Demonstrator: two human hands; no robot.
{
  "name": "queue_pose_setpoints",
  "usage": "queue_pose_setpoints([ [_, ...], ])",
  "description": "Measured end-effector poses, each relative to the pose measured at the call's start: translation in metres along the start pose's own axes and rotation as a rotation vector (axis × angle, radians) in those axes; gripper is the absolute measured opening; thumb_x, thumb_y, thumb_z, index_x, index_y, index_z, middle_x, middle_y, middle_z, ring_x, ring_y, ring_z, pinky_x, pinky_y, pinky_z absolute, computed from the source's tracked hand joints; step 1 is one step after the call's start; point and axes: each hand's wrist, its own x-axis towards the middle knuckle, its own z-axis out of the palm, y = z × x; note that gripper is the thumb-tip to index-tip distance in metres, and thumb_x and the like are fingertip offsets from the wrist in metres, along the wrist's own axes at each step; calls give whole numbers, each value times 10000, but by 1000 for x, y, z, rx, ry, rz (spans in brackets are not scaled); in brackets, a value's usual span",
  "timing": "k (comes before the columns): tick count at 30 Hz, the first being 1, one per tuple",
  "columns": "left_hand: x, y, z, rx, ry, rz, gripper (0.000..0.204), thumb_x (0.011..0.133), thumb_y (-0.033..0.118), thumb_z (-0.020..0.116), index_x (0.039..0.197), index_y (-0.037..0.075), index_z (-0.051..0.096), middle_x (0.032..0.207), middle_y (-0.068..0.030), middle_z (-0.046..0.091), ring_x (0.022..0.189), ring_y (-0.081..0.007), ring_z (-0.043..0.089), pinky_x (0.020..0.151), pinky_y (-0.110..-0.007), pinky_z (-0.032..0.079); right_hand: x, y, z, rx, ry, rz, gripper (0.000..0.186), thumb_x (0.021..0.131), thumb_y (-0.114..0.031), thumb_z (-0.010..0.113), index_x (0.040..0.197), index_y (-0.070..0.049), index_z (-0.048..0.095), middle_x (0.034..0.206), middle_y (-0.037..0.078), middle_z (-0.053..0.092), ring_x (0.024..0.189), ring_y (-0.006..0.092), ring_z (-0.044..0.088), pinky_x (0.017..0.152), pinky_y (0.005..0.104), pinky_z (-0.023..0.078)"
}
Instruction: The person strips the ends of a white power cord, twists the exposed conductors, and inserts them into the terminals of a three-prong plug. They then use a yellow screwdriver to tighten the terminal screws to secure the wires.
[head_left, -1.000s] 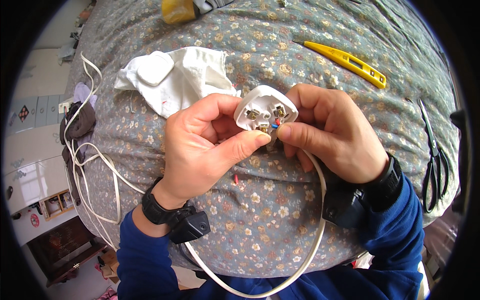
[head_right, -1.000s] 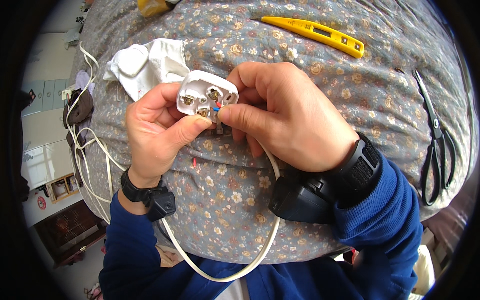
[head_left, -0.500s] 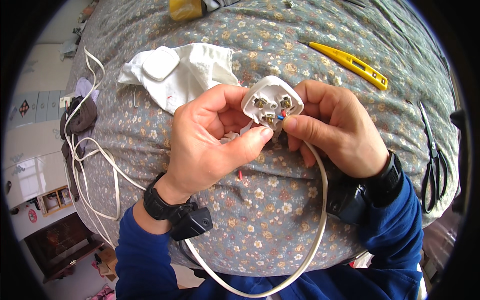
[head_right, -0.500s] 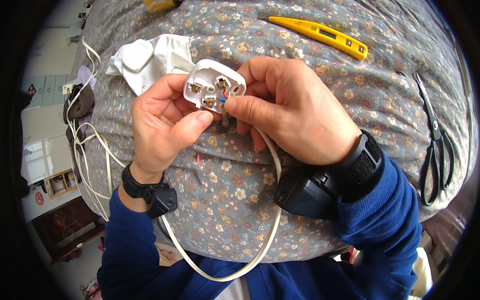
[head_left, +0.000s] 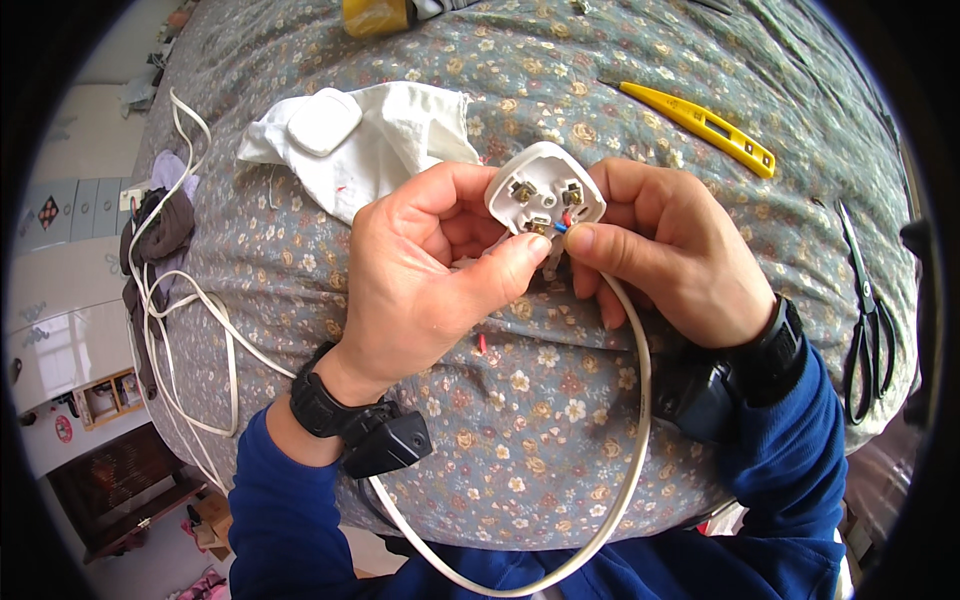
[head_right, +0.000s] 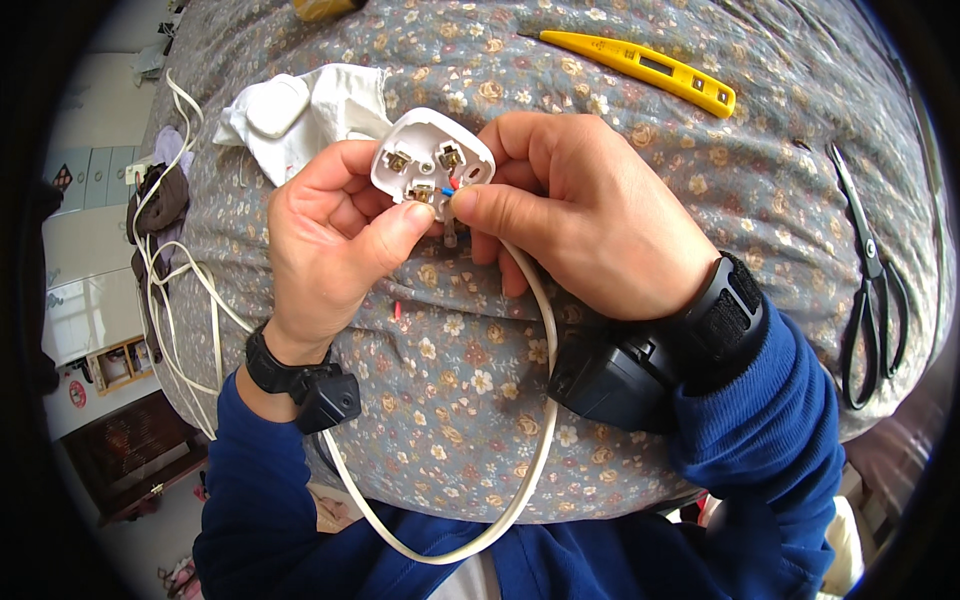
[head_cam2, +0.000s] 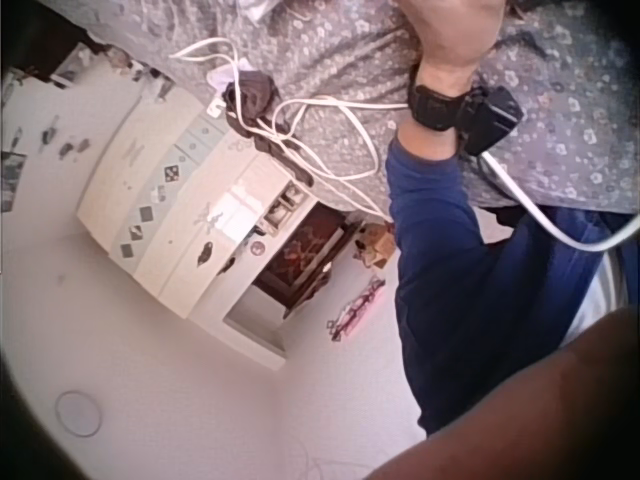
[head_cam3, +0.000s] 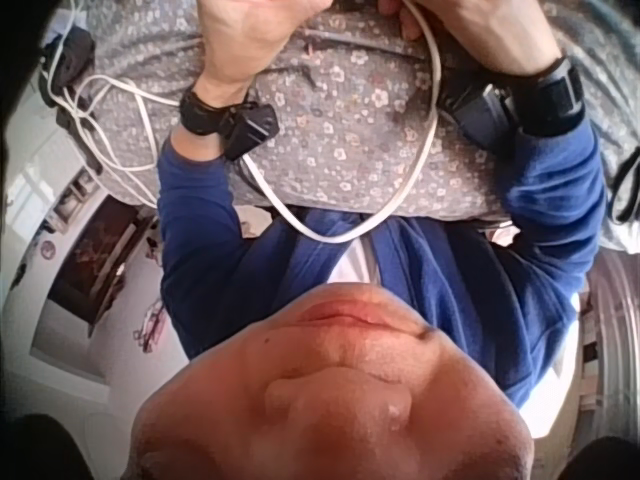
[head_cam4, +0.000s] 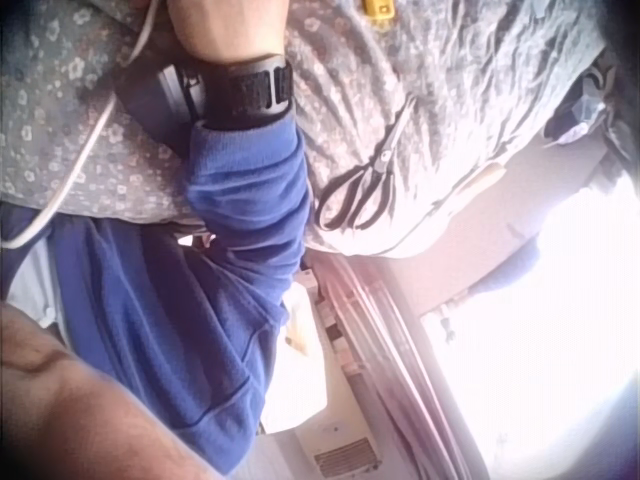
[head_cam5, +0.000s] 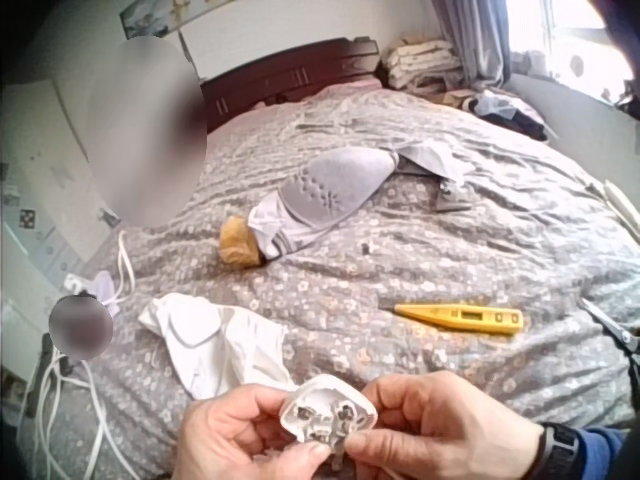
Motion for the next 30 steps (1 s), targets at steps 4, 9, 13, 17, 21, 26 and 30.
queue_pose_setpoints([
  [4,3,1,0,-20,-19,3,320,912,-12,717,1214,-72,631,1059,-102,730,928,-116,705,824,-248,584,1,-1,-3,48,-14,20,217,1023,-192,634,1090,12,601,776,49,668,562,81,598,533,192,476],
  [9,5,2,-3,-77,-52,-12,336,929,15,721,1235,-85,625,1078,-123,731,943,-143,719,863,-272,597,4,-1,-9,51,-41,47,215,1035,-206,612,940,-15,640,739,7,665,562,59,592,503,196,414],
  [13,5,3,-6,-108,-57,-49,326,934,13,715,1230,-89,623,1081,-130,731,953,-153,721,891,-289,602,5,0,-11,70,-61,53,212,1032,-206,618,942,-16,639,740,11,664,560,60,590,501,197,414],
  [17,5,0,-5,-117,-53,-29,327,931,-5,704,1234,-84,608,1101,-130,720,977,-157,717,896,-290,601,3,-2,-8,97,-32,38,184,1021,-184,642,980,-5,630,751,27,672,569,69,603,506,194,438],
  [21,6,-2,-5,-136,-72,13,340,919,8,722,1227,-69,601,1117,-118,710,980,-139,706,861,-269,589,-1,-3,-2,67,33,7,169,1013,-144,654,1025,21,620,766,51,681,574,85,618,516,214,494],
  [26,6,-1,-6,-82,-72,-14,294,937,78,750,1174,-56,637,1071,-110,726,951,-115,699,805,-247,590,0,-4,0,34,21,28,196,1001,-165,677,1080,-2,601,772,47,682,567,82,614,531,193,487],
  [30,6,0,-5,-85,-7,-32,259,955,94,736,1148,-56,651,1029,-111,736,894,-109,708,757,-238,603,0,-6,2,65,26,25,215,995,-160,684,1104,10,607,802,68,704,604,104,655,555,199,515],
])
